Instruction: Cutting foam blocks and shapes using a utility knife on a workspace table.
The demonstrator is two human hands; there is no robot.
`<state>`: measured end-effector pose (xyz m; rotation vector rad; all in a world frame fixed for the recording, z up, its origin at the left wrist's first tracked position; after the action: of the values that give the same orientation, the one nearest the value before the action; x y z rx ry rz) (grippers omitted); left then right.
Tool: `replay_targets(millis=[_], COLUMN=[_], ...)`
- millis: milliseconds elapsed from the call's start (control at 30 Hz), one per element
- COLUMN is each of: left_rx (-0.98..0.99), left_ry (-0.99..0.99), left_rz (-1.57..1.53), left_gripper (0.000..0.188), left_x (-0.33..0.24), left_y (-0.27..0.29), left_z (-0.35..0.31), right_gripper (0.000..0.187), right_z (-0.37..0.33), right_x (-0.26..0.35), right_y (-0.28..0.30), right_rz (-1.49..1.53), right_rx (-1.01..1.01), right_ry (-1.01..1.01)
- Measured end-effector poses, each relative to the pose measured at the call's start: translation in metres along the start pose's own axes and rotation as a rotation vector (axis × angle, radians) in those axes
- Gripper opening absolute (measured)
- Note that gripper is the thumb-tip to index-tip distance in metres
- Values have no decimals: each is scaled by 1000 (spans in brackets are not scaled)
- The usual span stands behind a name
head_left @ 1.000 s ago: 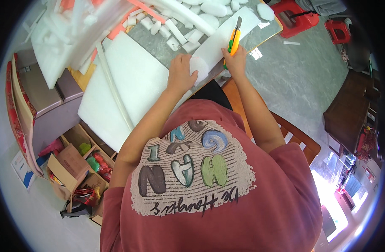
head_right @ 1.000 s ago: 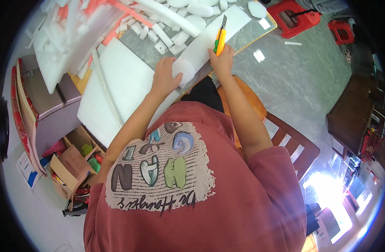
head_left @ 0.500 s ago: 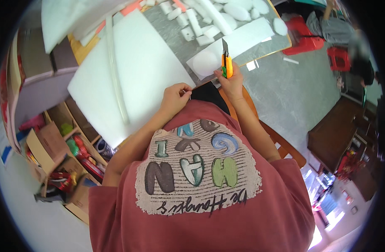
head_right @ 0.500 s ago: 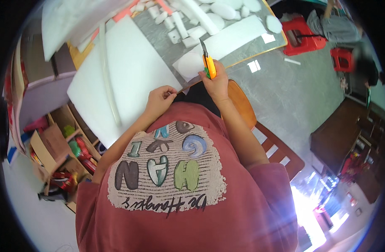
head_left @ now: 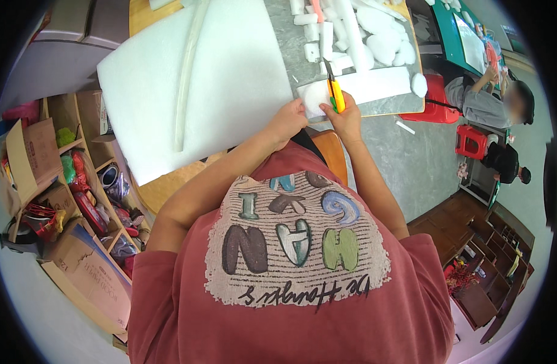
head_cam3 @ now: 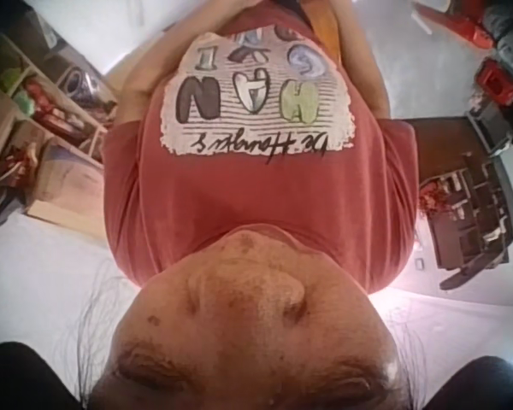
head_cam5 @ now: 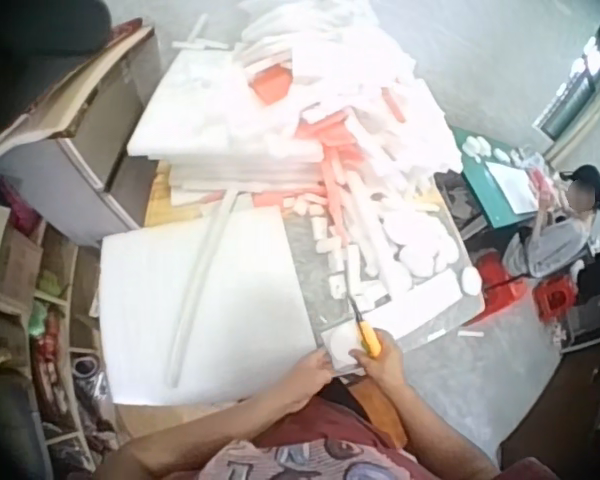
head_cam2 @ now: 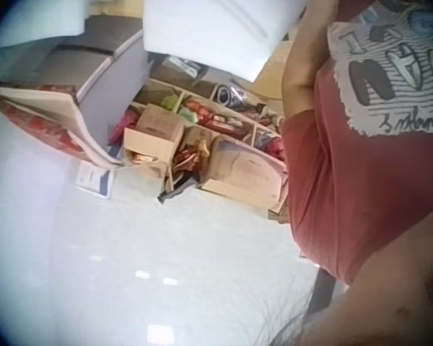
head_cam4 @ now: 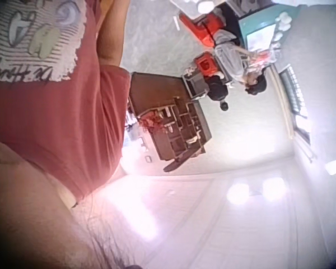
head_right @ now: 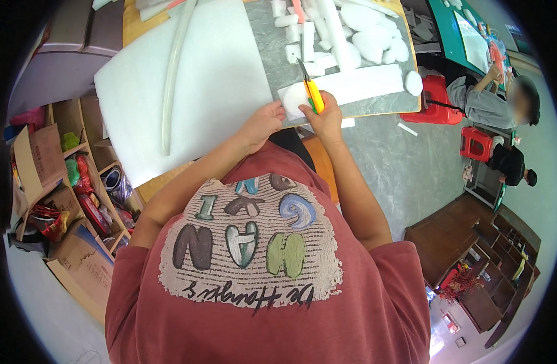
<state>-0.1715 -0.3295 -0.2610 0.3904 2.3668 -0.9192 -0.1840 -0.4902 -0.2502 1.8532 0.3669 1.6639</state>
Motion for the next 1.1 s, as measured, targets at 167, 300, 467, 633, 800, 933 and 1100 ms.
replay_targets(millis=[167, 300, 467, 633, 800, 933, 1100], left_rx=[-46, -324, -445, -487, -480, -460, -608], left_ry=[44, -7, -697, -743, -769, -765, -894], left_rz=[3, 444, 1058, 1231, 1320, 1319, 1600], left_gripper=[55, 45, 43, 55, 62, 61, 53], left_x=[-17, -10, -45, -47, -38, -39, -40], left_y=[-11, 11, -16, -30, -25, -25, -42], left_z=[-20, -15, -18, 3, 9, 8, 1], right_gripper=[46, 47, 48, 48, 44, 41, 40], right_z=[1, 1, -3, -6, -14, -13, -12], right_x=[-1, -6, -13, -14, -22, -18, -13], right_y=[0, -1, -1, 0, 6, 9, 12], right_rz=[-87, -2, 100, 212, 322, 319, 335], right_rx=[-21, -11, -45, -35, -79, -80, -73], right_ry=[50, 25, -27, -74, -113, -98, -91])
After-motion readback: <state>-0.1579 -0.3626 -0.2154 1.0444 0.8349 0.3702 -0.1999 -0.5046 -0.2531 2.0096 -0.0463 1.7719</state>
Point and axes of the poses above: each hand's wrist, its own z-axis towards the middle knuckle, its own y-axis out of the back of the hand, x = y × z, the point moved 6 cm from there along z, towards the middle knuckle, and after that the axes turned 10 degrees about y, right-handed, at the moved point
